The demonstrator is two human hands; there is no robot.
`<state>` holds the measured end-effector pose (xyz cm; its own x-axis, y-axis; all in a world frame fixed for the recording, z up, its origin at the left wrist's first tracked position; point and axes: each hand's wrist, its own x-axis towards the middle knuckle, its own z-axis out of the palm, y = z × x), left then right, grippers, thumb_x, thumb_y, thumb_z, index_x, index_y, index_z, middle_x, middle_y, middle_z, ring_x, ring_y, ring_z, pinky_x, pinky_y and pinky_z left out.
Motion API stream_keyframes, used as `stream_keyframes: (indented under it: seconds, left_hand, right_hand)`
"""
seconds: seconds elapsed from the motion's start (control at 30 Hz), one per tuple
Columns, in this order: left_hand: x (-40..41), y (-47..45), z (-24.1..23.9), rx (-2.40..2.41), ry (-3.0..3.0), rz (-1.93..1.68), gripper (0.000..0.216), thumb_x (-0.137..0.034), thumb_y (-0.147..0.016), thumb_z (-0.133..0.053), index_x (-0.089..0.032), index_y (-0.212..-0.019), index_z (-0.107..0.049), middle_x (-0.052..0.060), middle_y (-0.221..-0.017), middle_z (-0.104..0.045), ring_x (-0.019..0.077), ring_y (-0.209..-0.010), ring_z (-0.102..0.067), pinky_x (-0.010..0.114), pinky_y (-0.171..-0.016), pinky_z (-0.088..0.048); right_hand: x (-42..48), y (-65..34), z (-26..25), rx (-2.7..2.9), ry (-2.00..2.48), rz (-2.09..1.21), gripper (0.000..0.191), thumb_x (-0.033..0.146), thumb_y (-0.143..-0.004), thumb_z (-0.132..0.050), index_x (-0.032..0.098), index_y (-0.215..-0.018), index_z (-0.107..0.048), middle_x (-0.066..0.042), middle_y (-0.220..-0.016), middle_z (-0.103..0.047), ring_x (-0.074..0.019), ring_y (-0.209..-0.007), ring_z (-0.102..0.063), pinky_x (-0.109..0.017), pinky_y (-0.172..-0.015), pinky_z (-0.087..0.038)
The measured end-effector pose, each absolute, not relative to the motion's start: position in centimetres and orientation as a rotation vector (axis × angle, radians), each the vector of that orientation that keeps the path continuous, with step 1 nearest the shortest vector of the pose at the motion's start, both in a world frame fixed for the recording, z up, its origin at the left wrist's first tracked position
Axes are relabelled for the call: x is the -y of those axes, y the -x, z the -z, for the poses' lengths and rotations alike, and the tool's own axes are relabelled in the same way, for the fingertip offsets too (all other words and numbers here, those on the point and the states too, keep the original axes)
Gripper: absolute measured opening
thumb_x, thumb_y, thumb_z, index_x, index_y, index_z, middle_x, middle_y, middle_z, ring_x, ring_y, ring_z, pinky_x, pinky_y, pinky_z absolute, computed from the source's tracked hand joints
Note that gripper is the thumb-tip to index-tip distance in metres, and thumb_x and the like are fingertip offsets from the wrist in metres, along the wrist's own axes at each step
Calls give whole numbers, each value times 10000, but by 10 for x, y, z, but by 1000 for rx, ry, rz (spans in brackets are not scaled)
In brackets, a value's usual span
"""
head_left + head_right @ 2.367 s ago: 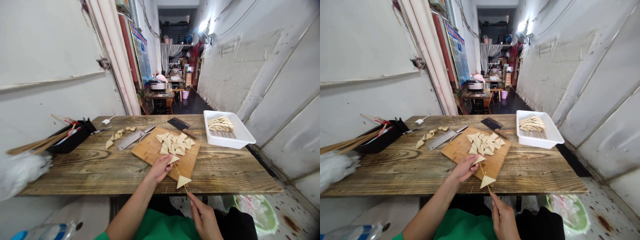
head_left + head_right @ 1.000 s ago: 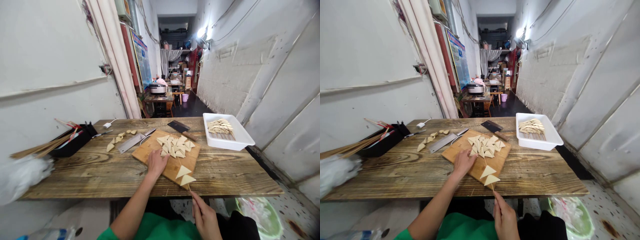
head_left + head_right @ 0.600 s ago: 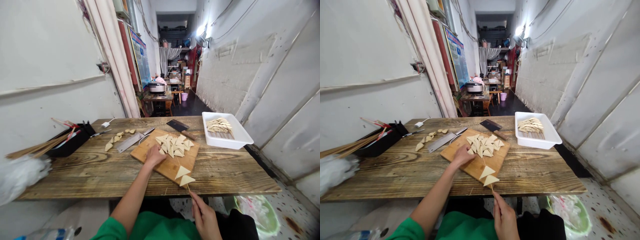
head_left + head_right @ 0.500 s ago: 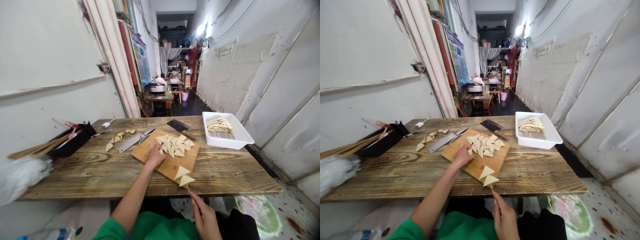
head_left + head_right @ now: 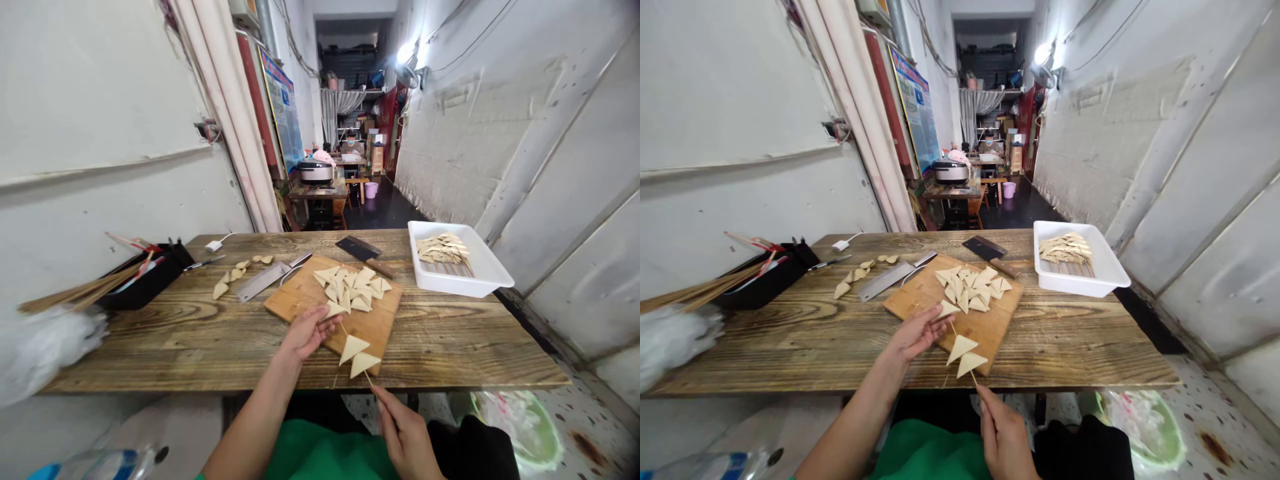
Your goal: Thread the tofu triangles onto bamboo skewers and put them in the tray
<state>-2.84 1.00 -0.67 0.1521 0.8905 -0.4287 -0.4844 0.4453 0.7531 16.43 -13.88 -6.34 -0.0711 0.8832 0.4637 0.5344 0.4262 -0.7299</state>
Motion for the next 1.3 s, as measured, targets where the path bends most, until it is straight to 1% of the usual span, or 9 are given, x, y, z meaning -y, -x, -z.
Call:
stream_keyframes:
  seconds: [0.1, 0.27, 0.4, 0.57, 0.77, 0.93, 1.0, 1.17, 1.3]
  left_hand:
    - [-9, 23, 5, -978, -449, -1030, 140, -150, -783, -579, -70, -895, -551, 160, -877, -663, 176, -775, -651, 243, -647, -530]
    - [-7, 20, 10, -963, -433, -1032, 132, -150, -789, -573, -76, -896, -553, 150, -891, -668, 203, -822, -650, 319, -753, -530]
    - [-5, 17, 11, -934, -458, -1045, 125, -142, -796, -560, -73, -901, -557, 150, -942, -660, 208, -851, -645, 342, -803, -515]
    - [-3, 14, 9, -929, -484, -1059, 122, -131, -802, -548, -70, -907, -562, 157, -973, -650, 205, -855, -644, 333, -801, -513]
    - [-1, 9, 9, -936, -496, -1047, 91, -121, -800, -547, -77, -879, -559, 150, -956, -655, 207, -859, -644, 323, -788, -516]
    - [0, 5, 10, -939, -528, -1047, 95, -117, -794, -553, -76, -880, -548, 154, -937, -658, 214, -841, -648, 325, -768, -521]
    - [1, 5, 9, -952, -539, -1046, 137, -116, -790, -558, -77, -920, -543, 158, -943, -657, 217, -827, -651, 326, -752, -525]
    - [2, 5, 6, -944, -552, -1018, 347, -129, -792, -565, -99, -1130, -494, 165, -953, -655, 212, -804, -655, 321, -726, -529]
    - [2, 4, 6, -926, -528, -1063, 327, -126, -802, -550, -85, -1123, -507, 175, -974, -646, 208, -823, -652, 315, -743, -528]
  right_hand:
    - [139, -164, 62, 1754, 1222, -476, 354, 317, -929, -354, 180, -1145, -598, -49, -676, -688, -124, -535, -645, -166, -557, -533]
    - [140, -166, 64, 1767, 1222, -471, 349, 298, -928, -352, 158, -1136, -596, -47, -643, -678, -119, -510, -633, -169, -544, -532]
    - [140, -166, 65, 1763, 1248, -485, 368, 321, -930, -335, 181, -1141, -601, -40, -628, -676, -122, -492, -623, -175, -534, -531]
    - [139, -166, 65, 1757, 1268, -504, 385, 343, -930, -329, 169, -1130, -609, -38, -599, -659, -120, -480, -611, -175, -547, -528]
    - [141, -168, 72, 1757, 1265, -534, 367, 286, -928, -335, 121, -1150, -575, -29, -576, -628, -108, -474, -592, -165, -538, -513]
    - [141, -168, 72, 1752, 1272, -535, 379, 301, -930, -323, 138, -1155, -581, -24, -560, -628, -111, -457, -588, -163, -509, -507]
    - [140, -169, 69, 1753, 1275, -539, 385, 317, -929, -326, 150, -1152, -591, -27, -568, -636, -115, -460, -595, -164, -510, -511]
    - [141, -169, 64, 1770, 1269, -519, 405, 326, -933, -311, 137, -1134, -607, -40, -581, -650, -116, -466, -606, -163, -523, -520]
    - [141, -169, 62, 1776, 1273, -490, 410, 352, -931, -314, 163, -1123, -623, -50, -620, -676, -122, -502, -630, -166, -547, -529]
